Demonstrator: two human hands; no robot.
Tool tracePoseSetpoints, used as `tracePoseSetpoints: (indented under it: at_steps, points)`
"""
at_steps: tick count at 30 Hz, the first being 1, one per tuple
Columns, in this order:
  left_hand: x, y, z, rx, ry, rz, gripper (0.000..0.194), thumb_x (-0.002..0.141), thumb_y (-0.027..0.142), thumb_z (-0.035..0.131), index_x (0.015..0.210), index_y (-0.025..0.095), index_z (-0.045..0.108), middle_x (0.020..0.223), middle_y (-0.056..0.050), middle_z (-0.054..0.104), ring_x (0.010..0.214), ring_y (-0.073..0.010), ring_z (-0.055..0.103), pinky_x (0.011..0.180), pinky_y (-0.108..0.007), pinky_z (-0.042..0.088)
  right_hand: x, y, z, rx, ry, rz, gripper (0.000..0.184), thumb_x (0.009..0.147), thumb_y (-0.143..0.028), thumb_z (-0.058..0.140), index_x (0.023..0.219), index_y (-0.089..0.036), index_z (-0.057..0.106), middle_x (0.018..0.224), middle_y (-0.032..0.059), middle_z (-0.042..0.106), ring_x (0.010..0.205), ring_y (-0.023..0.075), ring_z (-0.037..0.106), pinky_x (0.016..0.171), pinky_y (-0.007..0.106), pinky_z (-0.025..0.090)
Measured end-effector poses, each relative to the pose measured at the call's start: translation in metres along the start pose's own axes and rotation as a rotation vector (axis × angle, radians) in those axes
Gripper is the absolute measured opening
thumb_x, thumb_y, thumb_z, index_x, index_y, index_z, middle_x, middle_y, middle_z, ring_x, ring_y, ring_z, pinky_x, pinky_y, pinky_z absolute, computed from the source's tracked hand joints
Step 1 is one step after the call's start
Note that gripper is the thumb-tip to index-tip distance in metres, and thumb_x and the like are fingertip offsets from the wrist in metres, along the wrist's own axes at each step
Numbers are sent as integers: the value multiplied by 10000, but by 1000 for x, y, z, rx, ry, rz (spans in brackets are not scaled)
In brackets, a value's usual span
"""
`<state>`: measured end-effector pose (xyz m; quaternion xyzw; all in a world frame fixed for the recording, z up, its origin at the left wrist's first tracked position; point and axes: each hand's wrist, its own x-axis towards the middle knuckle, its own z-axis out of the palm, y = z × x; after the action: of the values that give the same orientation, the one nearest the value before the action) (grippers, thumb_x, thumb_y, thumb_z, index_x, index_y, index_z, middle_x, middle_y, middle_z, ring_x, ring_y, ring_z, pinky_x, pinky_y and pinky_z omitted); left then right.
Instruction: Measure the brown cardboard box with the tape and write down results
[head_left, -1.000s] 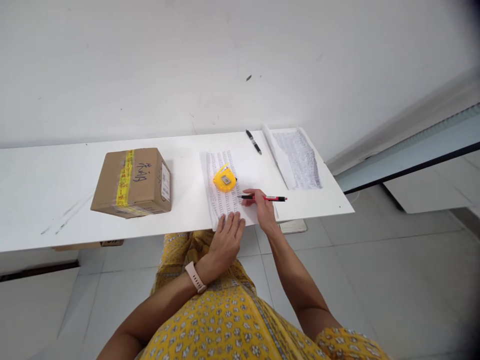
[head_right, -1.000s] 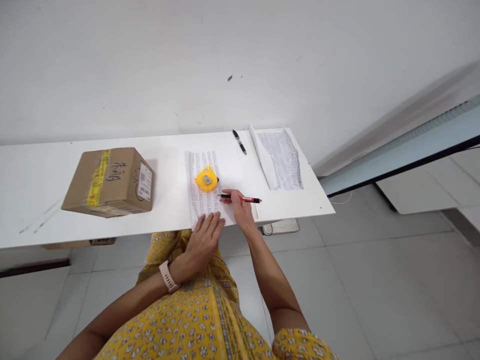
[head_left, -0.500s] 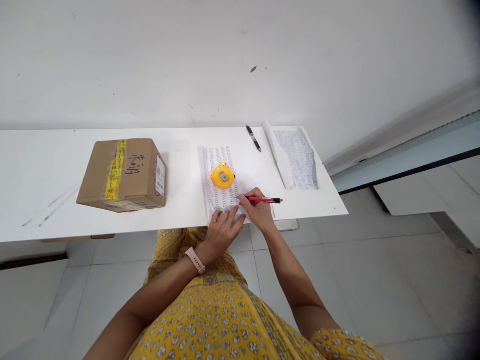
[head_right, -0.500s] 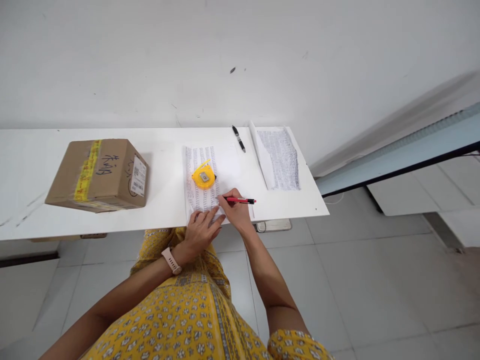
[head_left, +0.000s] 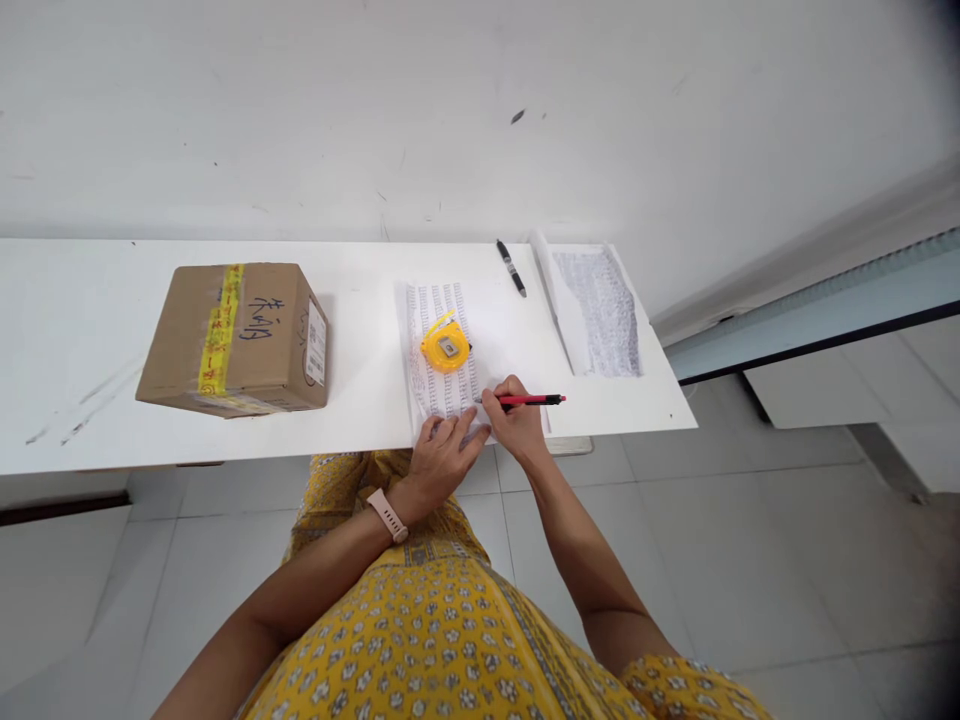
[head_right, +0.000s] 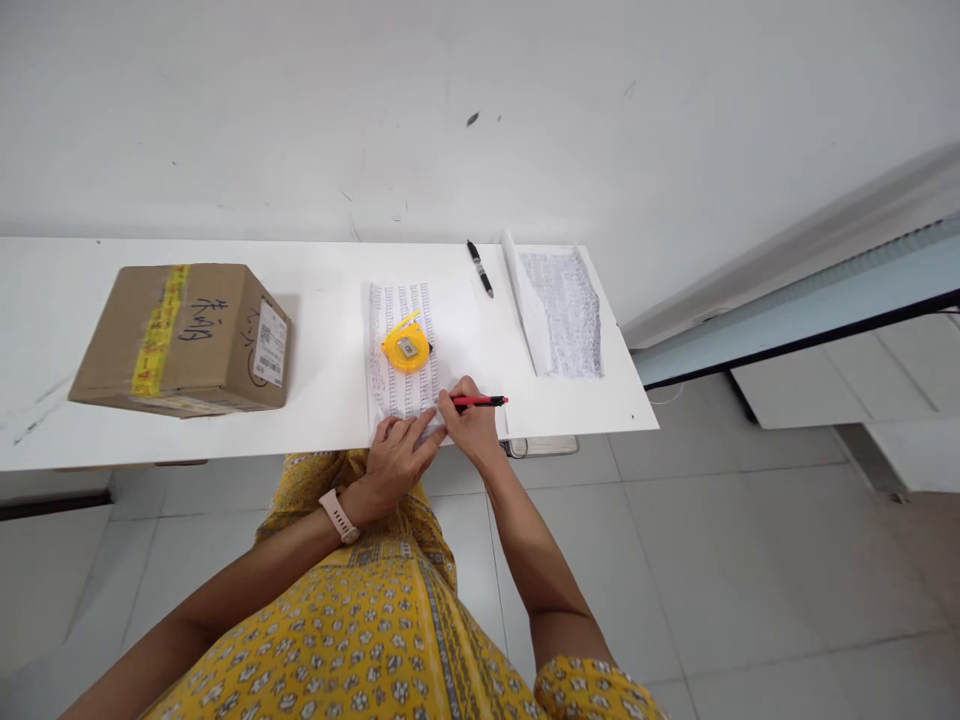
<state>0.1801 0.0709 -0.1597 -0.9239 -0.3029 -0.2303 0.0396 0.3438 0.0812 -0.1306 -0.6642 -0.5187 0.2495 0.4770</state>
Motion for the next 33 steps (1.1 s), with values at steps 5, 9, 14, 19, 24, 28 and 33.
tracePoseSetpoints:
  at_steps: [5, 9, 14, 19, 24, 28, 33]
  points:
    - [0, 1, 0, -7, -18, -6, 349, 973, 192, 501, 1307, 243, 588, 1400, -121, 599, 1099, -249, 632, 955, -455, 446, 0, -1, 0, -1, 5, -2, 265, 847, -356, 553, 669, -244, 392, 601, -57, 401, 561, 128, 399, 549, 271, 370]
    - [0, 0, 1, -35, -53, -24, 356, 973, 197, 503, 1315, 260, 582, 1404, -119, 596, 1109, -248, 630, 961, -460, 444, 0, 1, 1, -16, 0, -9, 261, 849, -359, 541, 669, -246, 390, 596, -57, 396, 563, 130, 405, 546, 269, 366]
    - [0, 0, -1, -27, -56, -22, 346, 979, 202, 496, 1308, 257, 587, 1395, -119, 604, 1108, -245, 629, 954, -449, 448, -1, 2, 0, -15, -8, -2, 256, 842, -347, 539, 668, -248, 380, 592, -57, 388, 566, 133, 402, 549, 273, 366]
    - [0, 0, -3, -40, -43, -19, 348, 978, 202, 501, 1312, 250, 587, 1394, -125, 603, 1118, -252, 624, 960, -454, 444, -1, 4, 0, -11, -2, -15, 242, 846, -332, 542, 680, -250, 387, 591, -57, 389, 570, 137, 404, 553, 279, 365]
    - [-1, 0, -2, -77, -86, -34, 369, 969, 200, 516, 1326, 264, 578, 1409, -126, 590, 1137, -255, 618, 971, -459, 443, -1, 4, 0, -17, 8, -18, 255, 851, -343, 540, 679, -249, 378, 594, -57, 385, 565, 134, 390, 545, 277, 355]
    - [-1, 0, -2, -55, -59, -25, 362, 975, 197, 501, 1323, 259, 580, 1407, -122, 593, 1126, -254, 623, 964, -462, 448, -1, 5, 1, -33, 8, -20, 252, 854, -344, 538, 680, -249, 384, 591, -56, 383, 569, 135, 394, 540, 272, 353]
    - [-1, 0, -2, -52, -69, -24, 366, 978, 194, 491, 1328, 263, 574, 1416, -120, 584, 1126, -256, 622, 965, -467, 446, -1, 5, 1, -15, 11, -19, 259, 843, -325, 544, 666, -249, 372, 586, -56, 373, 564, 133, 388, 539, 274, 351]
